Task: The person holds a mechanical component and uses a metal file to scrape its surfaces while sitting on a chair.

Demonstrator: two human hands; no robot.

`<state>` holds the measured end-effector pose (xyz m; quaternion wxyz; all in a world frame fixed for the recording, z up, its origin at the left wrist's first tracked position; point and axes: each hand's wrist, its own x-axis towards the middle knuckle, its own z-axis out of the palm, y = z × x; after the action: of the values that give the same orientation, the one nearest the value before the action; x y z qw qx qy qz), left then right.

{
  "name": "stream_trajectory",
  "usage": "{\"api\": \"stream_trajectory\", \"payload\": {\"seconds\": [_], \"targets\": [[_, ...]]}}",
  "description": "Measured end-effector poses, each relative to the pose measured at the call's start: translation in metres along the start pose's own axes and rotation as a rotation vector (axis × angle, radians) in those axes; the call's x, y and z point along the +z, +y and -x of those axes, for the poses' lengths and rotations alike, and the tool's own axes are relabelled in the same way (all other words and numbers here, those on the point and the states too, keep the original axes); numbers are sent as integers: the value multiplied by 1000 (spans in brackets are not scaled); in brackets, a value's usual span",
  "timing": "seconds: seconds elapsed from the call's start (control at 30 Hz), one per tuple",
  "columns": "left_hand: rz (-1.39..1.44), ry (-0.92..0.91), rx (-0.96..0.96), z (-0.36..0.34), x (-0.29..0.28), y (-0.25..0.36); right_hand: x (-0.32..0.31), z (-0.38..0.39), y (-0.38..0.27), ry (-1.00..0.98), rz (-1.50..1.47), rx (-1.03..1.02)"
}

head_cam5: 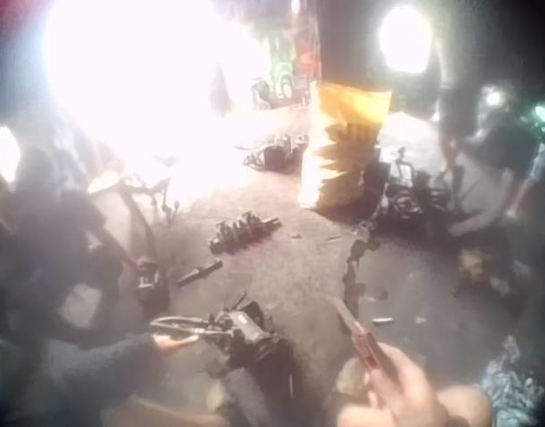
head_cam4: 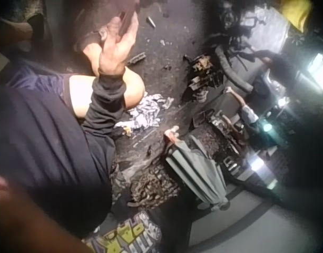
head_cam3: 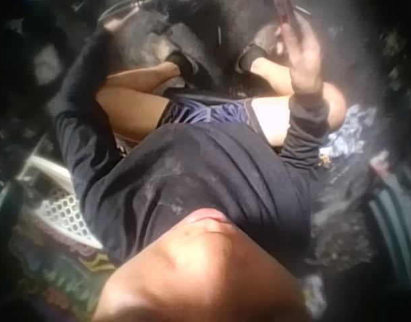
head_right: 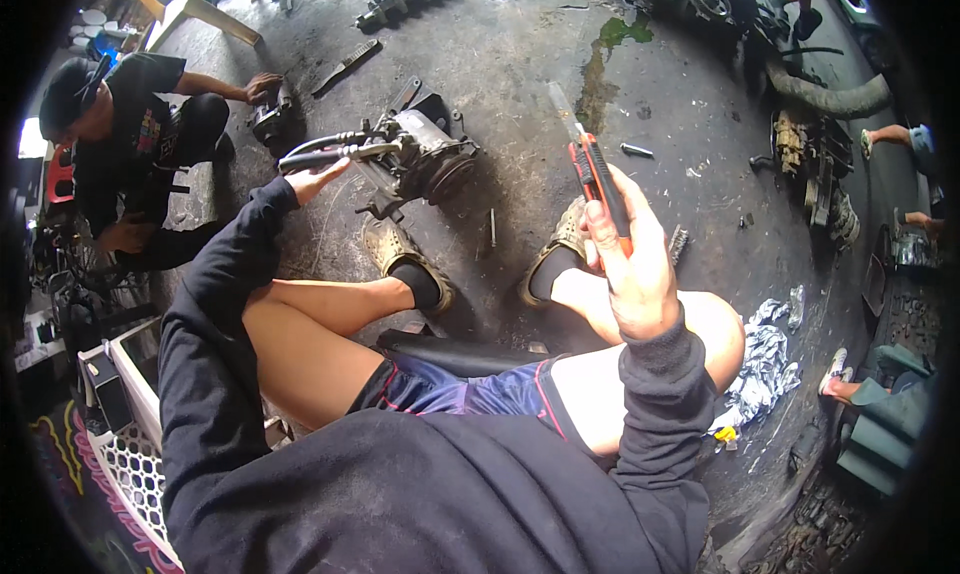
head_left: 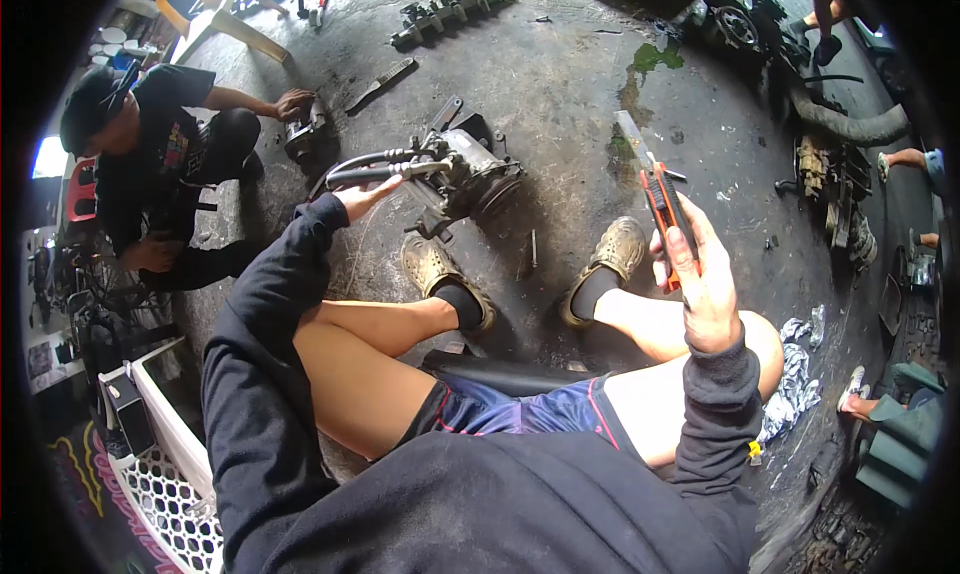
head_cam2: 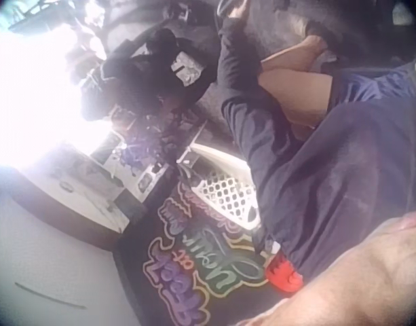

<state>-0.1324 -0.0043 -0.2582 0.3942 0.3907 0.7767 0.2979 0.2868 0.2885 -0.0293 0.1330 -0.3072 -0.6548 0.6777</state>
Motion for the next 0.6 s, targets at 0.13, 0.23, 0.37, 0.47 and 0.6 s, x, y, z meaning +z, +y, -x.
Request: {"api": "stream_trajectory", "payload": {"seconds": [0.13,0.23,0.37,0.47,0.6], "targets": [[426,86,-332,-27,7,12,11,-4,0,-5,1,-22],[868,297,-154,-72,12,51,14,-6,-5,-49,66,-62],[1138,530,-233,-168,-13,55,15,-8,4,-59,36,-80],[580,897,-376,-182,-21,24,18,-11,9,-74,12,-15],[820,659,-143,-185,27,176,-4,-21,10,153,125,47]]}}
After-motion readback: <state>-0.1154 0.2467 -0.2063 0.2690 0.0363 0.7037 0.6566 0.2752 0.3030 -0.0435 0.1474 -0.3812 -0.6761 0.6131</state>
